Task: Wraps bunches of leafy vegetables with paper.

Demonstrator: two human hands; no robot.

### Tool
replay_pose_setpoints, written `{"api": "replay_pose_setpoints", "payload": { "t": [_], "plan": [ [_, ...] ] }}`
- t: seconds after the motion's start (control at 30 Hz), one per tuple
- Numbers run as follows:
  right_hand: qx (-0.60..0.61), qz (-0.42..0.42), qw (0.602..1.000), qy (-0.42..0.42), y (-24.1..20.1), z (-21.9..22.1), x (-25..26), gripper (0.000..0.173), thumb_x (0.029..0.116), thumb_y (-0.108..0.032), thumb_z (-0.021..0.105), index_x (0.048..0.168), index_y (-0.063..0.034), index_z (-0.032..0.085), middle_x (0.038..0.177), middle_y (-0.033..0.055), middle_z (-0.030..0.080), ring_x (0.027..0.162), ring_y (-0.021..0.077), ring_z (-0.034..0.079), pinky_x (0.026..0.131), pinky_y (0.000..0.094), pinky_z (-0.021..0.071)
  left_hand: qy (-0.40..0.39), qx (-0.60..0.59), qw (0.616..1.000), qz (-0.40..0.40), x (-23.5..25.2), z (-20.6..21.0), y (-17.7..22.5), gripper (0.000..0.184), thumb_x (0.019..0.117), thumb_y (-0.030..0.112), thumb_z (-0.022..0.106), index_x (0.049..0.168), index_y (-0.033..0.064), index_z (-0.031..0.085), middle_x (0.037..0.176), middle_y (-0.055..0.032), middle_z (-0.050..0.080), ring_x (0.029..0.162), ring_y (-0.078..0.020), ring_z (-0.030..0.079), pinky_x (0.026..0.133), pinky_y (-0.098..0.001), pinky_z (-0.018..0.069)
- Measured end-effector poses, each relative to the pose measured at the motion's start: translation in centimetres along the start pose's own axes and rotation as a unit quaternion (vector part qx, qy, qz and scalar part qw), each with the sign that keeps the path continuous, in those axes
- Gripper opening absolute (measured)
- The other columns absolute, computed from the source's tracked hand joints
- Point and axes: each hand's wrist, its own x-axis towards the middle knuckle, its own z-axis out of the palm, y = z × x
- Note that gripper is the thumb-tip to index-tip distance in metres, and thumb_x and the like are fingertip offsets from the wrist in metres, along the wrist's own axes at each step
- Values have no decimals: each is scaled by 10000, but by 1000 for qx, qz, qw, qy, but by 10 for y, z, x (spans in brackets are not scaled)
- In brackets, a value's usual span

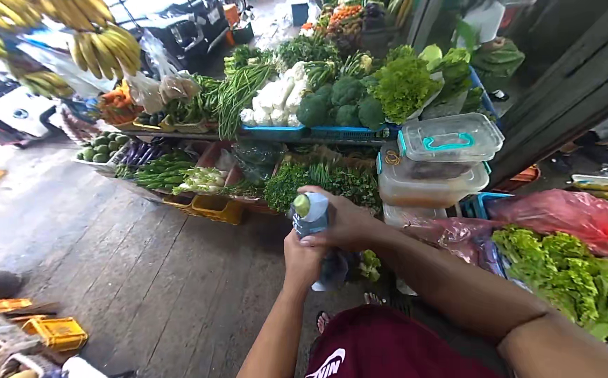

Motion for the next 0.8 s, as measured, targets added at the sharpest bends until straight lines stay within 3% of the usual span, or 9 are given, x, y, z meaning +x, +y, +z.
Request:
{"api": "replay_pose_setpoints", "payload": {
  "t": [0.1,0.23,0.33,0.37,0.43,0.5,0.57,0.7,0.8],
  "plan": [
    [74,-55,995,-34,11,4,6,799,726,-384,915,1380,-89,563,1216,23,691,1147,67,642,1036,312,541,33,11,999,-17,1,2,5,268,758,160,776,971,18,698,834,-25,737,768,-93,717,725,-309,623],
    [97,-60,991,-73,21,1,0,620,744,-242,906,1265,-55,626,1180,20,705,1124,67,652,1030,300,541,-15,41,999,-24,-9,7,2,315,728,94,833,1001,18,696,890,-19,750,836,-82,726,807,-297,627],
    [203,-66,974,-73,30,-14,-3,498,786,-87,840,1237,-37,634,1136,37,717,1070,103,678,982,322,573,-165,82,983,0,-11,-17,2,529,803,232,865,1238,20,649,1029,-29,756,944,-109,731,882,-332,630],
    [238,-62,968,-55,35,-21,-7,465,790,-63,817,1221,-53,641,1111,24,724,1043,99,688,959,318,583,-176,82,981,18,-12,-28,2,597,827,245,843,1325,0,622,993,-29,747,870,-104,718,802,-313,628],
    [291,-43,956,-12,40,-33,-13,420,789,-58,799,1180,-102,652,1059,-13,739,988,82,701,913,307,597,-130,43,989,62,-8,-42,4,495,884,194,773,1305,-25,635,830,3,677,662,-58,607,595,-234,538],
    [296,-42,954,-7,44,-37,-17,408,788,-61,807,1165,-99,658,1045,-7,739,977,86,703,906,309,599,-86,-1,992,89,-2,-36,10,349,919,118,717,1226,-39,662,841,-6,677,591,-32,535,526,-193,471],
    [247,-58,967,-32,47,-36,-17,453,794,-68,827,1207,-65,640,1089,4,727,1026,81,690,953,297,585,-79,-28,991,100,2,-11,16,350,933,100,699,1244,-54,657,947,-53,708,604,-38,531,531,-200,470],
    [192,-95,976,-48,55,-49,-18,449,830,-158,833,1207,-14,634,1108,29,713,1042,71,674,972,278,567,-79,-31,987,133,4,37,13,354,954,160,685,1252,-31,674,1001,-59,645,733,-73,562,628,-225,507],
    [141,-92,984,-51,66,-79,-26,456,833,-173,823,1216,-15,634,1120,25,712,1060,47,667,985,263,557,-153,210,955,143,8,29,17,461,923,275,732,1310,35,660,1071,-47,691,799,-79,636,673,-248,572]
  ]
}}
